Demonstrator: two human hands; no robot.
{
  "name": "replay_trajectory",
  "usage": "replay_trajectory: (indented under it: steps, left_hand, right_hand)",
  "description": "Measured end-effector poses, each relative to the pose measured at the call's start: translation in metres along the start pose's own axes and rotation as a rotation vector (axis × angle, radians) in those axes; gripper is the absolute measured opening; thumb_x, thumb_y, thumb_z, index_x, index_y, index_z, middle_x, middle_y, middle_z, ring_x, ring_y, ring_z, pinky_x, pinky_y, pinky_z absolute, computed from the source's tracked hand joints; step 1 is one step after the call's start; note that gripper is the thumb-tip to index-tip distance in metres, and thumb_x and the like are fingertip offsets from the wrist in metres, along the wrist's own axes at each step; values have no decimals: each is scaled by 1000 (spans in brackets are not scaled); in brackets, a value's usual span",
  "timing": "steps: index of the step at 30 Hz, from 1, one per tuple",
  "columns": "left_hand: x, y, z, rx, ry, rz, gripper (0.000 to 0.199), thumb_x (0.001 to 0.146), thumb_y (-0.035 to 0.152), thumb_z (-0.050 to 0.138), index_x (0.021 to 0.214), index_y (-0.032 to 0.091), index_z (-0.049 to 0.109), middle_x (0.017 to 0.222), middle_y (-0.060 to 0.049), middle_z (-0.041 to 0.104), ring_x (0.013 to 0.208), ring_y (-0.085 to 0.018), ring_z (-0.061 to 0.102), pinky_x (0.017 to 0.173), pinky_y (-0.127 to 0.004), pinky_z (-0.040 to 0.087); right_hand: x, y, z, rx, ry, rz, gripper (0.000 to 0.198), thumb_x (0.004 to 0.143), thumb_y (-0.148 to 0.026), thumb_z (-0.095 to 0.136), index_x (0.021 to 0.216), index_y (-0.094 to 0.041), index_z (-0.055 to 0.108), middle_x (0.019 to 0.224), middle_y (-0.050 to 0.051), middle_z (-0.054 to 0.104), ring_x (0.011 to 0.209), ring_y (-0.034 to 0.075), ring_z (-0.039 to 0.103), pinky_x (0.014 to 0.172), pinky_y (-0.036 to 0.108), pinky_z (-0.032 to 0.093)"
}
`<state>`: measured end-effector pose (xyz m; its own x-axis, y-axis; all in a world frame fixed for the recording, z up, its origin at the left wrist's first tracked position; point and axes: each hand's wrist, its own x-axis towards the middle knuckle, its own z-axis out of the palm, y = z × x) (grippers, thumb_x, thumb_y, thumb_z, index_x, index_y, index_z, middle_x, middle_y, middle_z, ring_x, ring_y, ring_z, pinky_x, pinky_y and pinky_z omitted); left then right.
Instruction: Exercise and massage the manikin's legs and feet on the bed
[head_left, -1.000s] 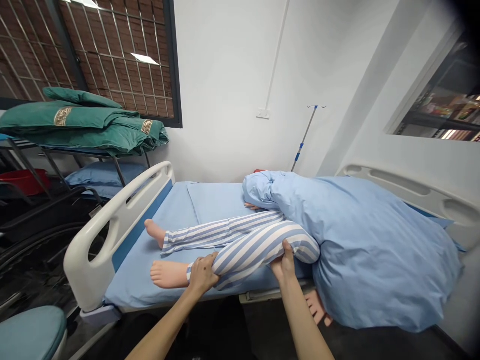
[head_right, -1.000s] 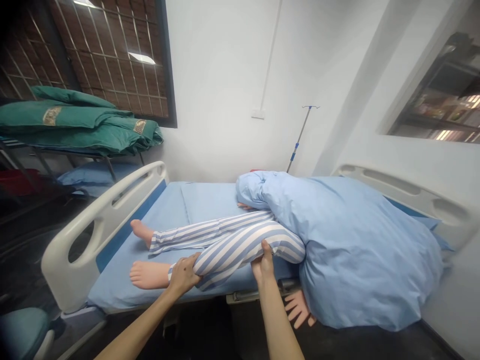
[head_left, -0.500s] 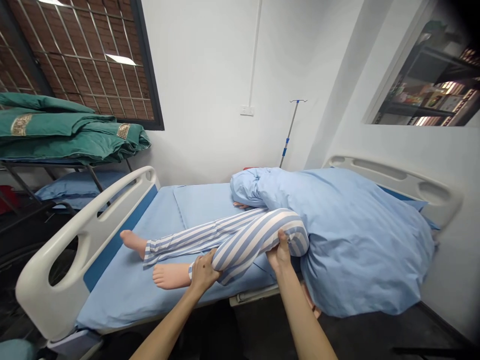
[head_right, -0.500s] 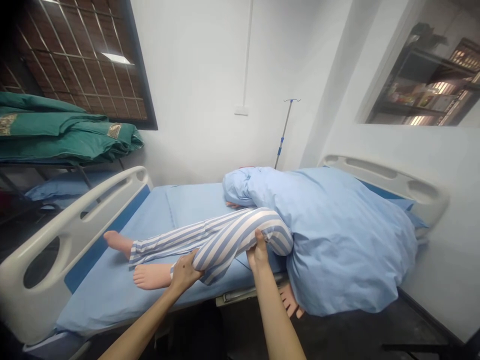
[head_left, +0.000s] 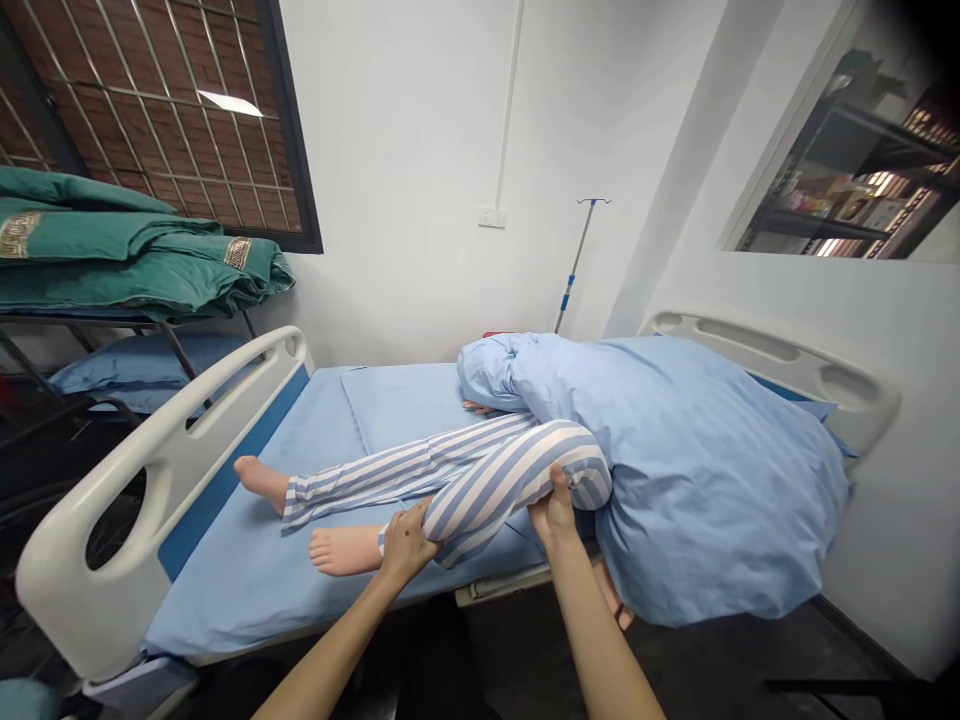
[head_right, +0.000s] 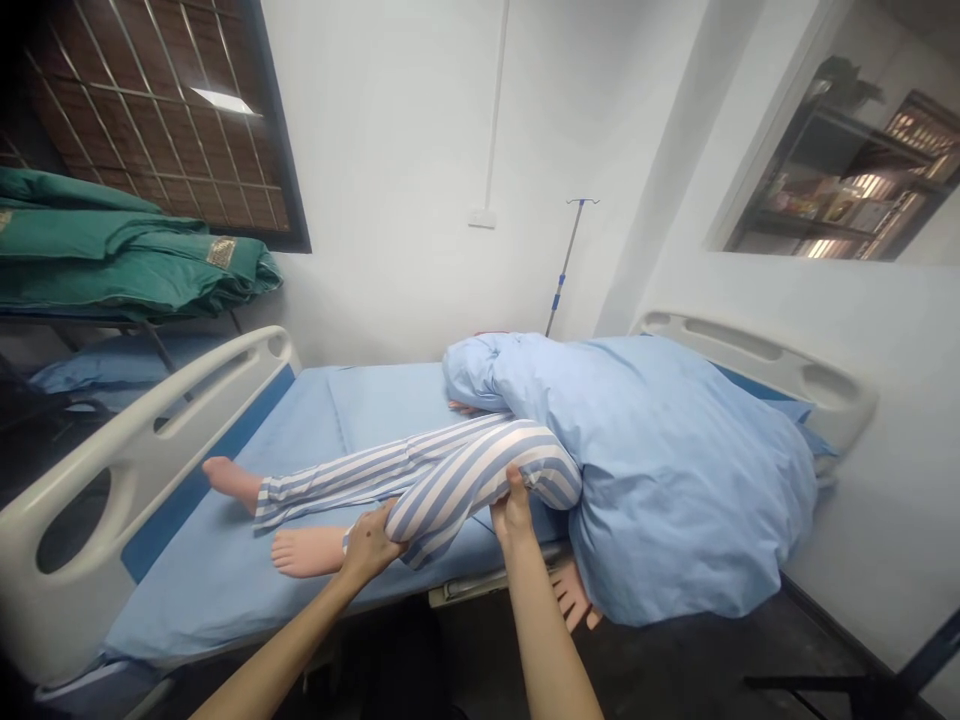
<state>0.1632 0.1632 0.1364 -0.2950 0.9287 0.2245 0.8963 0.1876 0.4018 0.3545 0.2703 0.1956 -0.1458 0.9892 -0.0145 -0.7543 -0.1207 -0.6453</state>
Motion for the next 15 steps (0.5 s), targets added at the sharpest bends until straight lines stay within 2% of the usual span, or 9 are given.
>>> replay_trajectory:
  steps: [4, 8, 15]
  left_hand:
    - [-2, -14, -4, 9, -28, 29, 52, 58, 24, 53, 109, 26, 45, 104, 1, 57, 92, -19, 51, 79, -27, 33]
    - [0, -35, -19, 51, -51, 19, 55, 57, 23, 54, 111, 25, 43, 102, 0, 58, 93, -20, 51, 79, -27, 33]
    - [1, -100, -57, 141, -94, 9, 57, 57, 24, 51, 113, 25, 42, 105, -1, 58, 96, -23, 51, 79, -30, 33]
  right_hand:
    - [-3, 10, -4, -15, -21, 10, 55, 57, -38, 64, 108, -25, 49, 89, -2, 63, 80, 17, 57, 76, 34, 46]
    - [-5, 27, 0, -25, -35, 50, 54, 56, -38, 65, 107, -25, 50, 88, -2, 63, 80, 16, 57, 74, 32, 46]
    - [-3, 82, 17, -7, -19, 164, 45, 56, -33, 67, 99, -24, 54, 85, -3, 63, 81, 14, 57, 74, 29, 46]
